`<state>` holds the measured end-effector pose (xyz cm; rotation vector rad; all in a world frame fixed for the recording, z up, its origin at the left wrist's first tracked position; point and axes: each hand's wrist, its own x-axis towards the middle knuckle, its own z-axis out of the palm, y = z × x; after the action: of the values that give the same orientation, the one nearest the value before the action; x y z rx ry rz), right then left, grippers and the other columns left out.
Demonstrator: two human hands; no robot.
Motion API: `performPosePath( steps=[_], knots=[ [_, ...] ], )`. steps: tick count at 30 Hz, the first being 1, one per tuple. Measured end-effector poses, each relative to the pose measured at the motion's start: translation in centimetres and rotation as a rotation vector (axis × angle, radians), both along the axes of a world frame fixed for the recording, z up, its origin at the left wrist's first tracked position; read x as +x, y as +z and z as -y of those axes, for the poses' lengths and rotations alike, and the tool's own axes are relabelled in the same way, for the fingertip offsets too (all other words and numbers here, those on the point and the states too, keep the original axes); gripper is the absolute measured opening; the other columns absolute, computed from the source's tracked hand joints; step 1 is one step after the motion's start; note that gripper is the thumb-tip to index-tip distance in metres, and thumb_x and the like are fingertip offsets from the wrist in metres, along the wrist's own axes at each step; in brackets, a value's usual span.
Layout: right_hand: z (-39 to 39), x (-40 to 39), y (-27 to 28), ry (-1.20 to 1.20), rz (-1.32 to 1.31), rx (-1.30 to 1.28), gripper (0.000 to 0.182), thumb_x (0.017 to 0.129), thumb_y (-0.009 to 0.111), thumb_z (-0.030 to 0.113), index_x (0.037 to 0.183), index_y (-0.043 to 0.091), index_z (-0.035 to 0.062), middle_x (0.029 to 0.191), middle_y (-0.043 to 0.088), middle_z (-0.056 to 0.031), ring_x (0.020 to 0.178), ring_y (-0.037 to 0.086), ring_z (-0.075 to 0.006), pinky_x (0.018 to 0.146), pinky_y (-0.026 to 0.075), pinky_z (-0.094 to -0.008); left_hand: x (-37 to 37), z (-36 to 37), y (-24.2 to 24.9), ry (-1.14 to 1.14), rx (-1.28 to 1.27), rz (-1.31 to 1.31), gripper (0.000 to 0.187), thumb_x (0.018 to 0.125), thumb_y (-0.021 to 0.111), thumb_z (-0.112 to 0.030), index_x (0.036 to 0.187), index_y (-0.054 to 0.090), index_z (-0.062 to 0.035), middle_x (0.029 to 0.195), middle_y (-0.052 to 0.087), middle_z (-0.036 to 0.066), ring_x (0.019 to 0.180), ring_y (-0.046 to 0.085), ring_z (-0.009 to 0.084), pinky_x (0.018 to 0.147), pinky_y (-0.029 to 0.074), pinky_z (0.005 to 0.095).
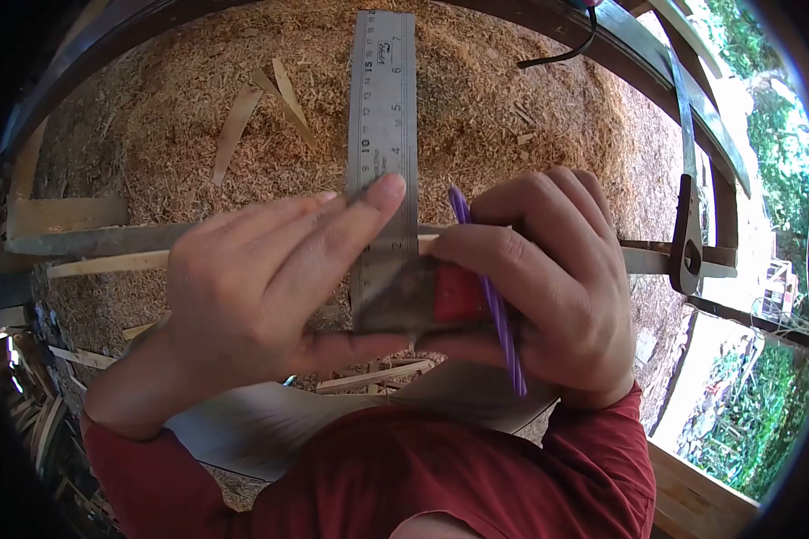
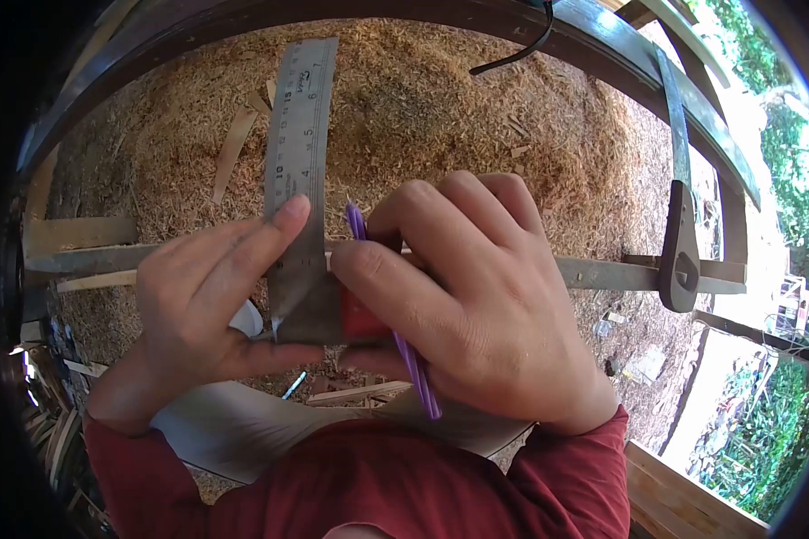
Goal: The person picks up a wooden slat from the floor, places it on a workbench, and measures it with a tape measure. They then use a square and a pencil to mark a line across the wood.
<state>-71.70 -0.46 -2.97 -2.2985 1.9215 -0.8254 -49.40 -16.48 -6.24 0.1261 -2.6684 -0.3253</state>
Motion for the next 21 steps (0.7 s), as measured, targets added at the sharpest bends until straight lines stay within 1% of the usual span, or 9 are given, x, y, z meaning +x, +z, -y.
performPosePath(
  steps=[2,5,7,11,12,14,15,16,21],
  knots=[
    [-0.3,0.2,-0.2,-0.002,-0.072,-0.022,0.061,0.068,0.094,0.053,0.110,0.078,0.0110,0.098,0.064,-0.0070,0.086,0.064,-0.0276,0.076,0.050,-0.0418,0.1,-0.1,-0.1,0.007,-0.025,-0.011,0.102,0.085,0.078,-0.079,0.149,0.069,0.0000,0.105,0.079,0.015,0.092,0.080,0.0319,0.076,0.063,0.0416],
    [-0.6,0.4,-0.2,0.000,0.014,-0.018,0.058,0.071,0.097,0.044,0.112,0.076,0.0074,0.102,0.065,-0.0107,0.090,0.066,-0.0306,0.081,0.054,-0.0433,0.2,-0.1,0.3,0.027,-0.001,0.045,0.101,0.087,0.076,-0.079,0.153,0.066,-0.0028,0.106,0.080,0.014,0.090,0.080,0.0314,0.075,0.062,0.0418],
    [-1.0,0.1,-0.3,-0.026,0.133,0.026,0.057,0.074,0.098,0.037,0.114,0.074,0.0037,0.105,0.065,-0.0134,0.094,0.068,-0.0329,0.085,0.056,-0.0431,0.2,0.1,0.1,-0.004,-0.068,0.046,0.101,0.090,0.076,-0.075,0.162,0.057,-0.0058,0.110,0.081,0.013,0.088,0.079,0.0319,0.074,0.061,0.0413],
    [-1.9,-1.4,-0.4,-0.073,0.276,-0.045,0.064,0.073,0.101,0.026,0.123,0.069,0.0015,0.113,0.067,-0.0100,0.104,0.070,-0.0237,0.093,0.056,-0.0358,0.5,0.4,-0.7,0.056,-0.086,-0.005,0.094,0.094,0.080,-0.063,0.165,0.051,-0.0088,0.111,0.081,0.011,0.087,0.079,0.0315,0.073,0.060,0.0415],
    [-2.4,-1.6,-0.3,-0.118,0.294,-0.025,0.065,0.075,0.099,0.013,0.130,0.066,0.0018,0.119,0.069,-0.0065,0.110,0.068,-0.0172,0.097,0.056,-0.0317,0.6,0.4,-1.1,0.073,-0.099,-0.015,0.085,0.096,0.082,-0.056,0.160,0.052,-0.0100,0.111,0.081,0.010,0.087,0.079,0.0309,0.073,0.060,0.0418],
    [-2.3,-1.3,-0.9,-0.177,0.387,-0.100,0.061,0.076,0.100,0.016,0.126,0.067,0.0025,0.116,0.069,-0.0076,0.106,0.070,-0.0198,0.094,0.057,-0.0338,0.7,0.2,-1.4,0.088,-0.120,-0.032,0.077,0.097,0.083,-0.050,0.156,0.053,-0.0112,0.110,0.082,0.008,0.088,0.080,0.0302,0.073,0.060,0.0422],
    [-2.4,-1.2,-1.0,-0.240,0.487,-0.163,0.057,0.078,0.101,0.018,0.122,0.069,0.0032,0.112,0.070,-0.0088,0.103,0.071,-0.0225,0.092,0.058,-0.0358,0.7,0.0,-1.5,0.093,-0.120,-0.036,0.065,0.096,0.084,-0.044,0.147,0.058,-0.0114,0.110,0.081,0.007,0.088,0.080,0.0299,0.073,0.060,0.0430],
    [-2.5,-1.2,-0.7,-0.264,0.518,-0.145,0.055,0.079,0.100,0.017,0.122,0.069,0.0032,0.113,0.071,-0.0079,0.104,0.071,-0.0197,0.094,0.059,-0.0350,0.7,-0.2,-1.6,0.098,-0.118,-0.040,0.054,0.096,0.085,-0.038,0.137,0.063,-0.0115,0.110,0.081,0.007,0.089,0.080,0.0296,0.073,0.060,0.0438],
    [-2.3,-1.7,-1.0,-0.253,0.447,-0.181,0.056,0.078,0.101,0.018,0.122,0.069,0.0032,0.112,0.072,-0.0080,0.102,0.071,-0.0201,0.093,0.058,-0.0351,0.6,-0.3,-1.4,0.055,-0.195,-0.087,0.034,0.097,0.082,-0.028,0.124,0.068,-0.0116,0.109,0.080,0.005,0.088,0.079,0.0317,0.073,0.060,0.0449]
  ],
)
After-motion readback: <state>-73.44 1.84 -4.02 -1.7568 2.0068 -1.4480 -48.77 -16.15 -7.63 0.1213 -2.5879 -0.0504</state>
